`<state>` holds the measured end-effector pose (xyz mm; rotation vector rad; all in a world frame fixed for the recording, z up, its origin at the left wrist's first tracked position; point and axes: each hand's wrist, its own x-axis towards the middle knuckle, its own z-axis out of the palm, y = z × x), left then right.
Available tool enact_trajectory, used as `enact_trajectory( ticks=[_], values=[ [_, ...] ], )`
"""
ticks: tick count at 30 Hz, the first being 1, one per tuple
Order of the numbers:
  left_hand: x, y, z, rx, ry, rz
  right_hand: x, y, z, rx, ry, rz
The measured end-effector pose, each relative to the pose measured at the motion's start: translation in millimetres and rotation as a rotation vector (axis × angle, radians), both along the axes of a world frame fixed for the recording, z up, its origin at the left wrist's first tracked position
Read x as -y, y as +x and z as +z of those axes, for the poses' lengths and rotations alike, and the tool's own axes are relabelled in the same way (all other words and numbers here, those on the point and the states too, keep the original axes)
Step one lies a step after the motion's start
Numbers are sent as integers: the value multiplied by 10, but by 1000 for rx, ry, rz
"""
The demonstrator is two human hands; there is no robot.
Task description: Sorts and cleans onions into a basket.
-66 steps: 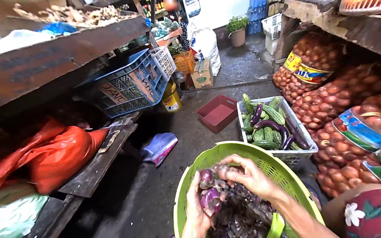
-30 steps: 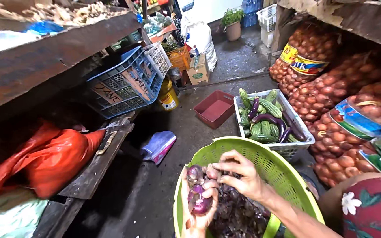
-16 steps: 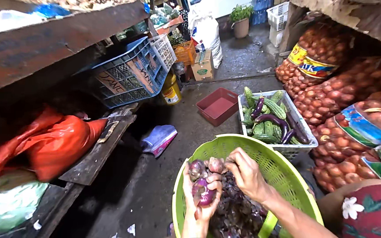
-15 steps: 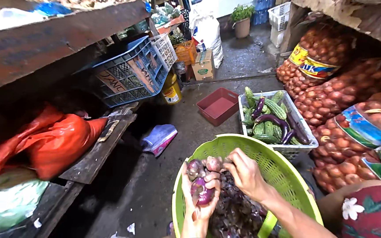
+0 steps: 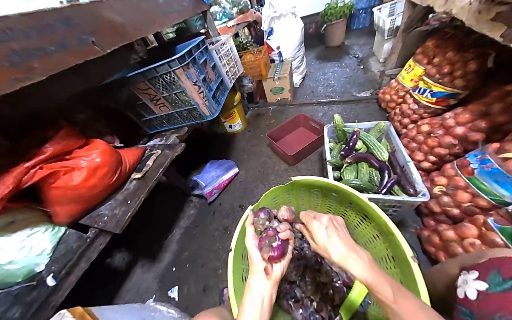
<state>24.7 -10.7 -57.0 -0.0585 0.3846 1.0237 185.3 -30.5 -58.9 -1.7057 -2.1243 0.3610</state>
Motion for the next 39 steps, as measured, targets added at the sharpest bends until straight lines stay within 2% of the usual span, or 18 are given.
enact_trajectory(
  ticks=[2,3,4,6,8,10,13,16,18,21,23,25,29,31,34,35,37,39],
  values=[
    [-4,46,-10,-58,-41,1,-82,118,136,10,-328,76],
    [-2,74,-12,-93,-45,-8,-102,157,170,17,-371,76],
    [-4,89,-15,-116,-45,-8,-98,175,171,1,-327,47],
    [-32,81,11,-179,-48,39,-69,187,36,-170,31,14],
    [-53,67,44,-278,-46,151,-59,121,-57,-481,338,134],
    [-53,79,54,-388,-29,265,-7,-50,-69,-679,392,309],
    [6,105,73,-460,24,308,31,-219,-233,-506,525,433],
    [57,151,115,-534,106,313,8,-227,-265,-538,703,463],
    [92,180,113,-601,175,323,11,-204,-236,-542,738,418],
    [130,181,138,-561,179,247,8,-178,-217,-472,767,202],
    [117,156,136,-443,118,175,-8,-120,-168,-520,745,57],
    [85,113,110,-348,69,132,-38,-43,-119,-663,670,19],
    [79,118,128,-348,83,165,11,-57,-58,-986,329,222],
    [98,138,139,-373,124,181,41,-138,-95,-916,323,296],
    [123,148,132,-392,156,191,45,-217,-175,-664,525,301],
    [122,145,132,-375,148,182,53,-229,-171,-677,525,300],
    [93,96,82,-248,156,130,90,-226,-109,-1003,336,295],
    [34,18,-12,0,168,16,89,-175,-12,-1547,24,217]
  ],
)
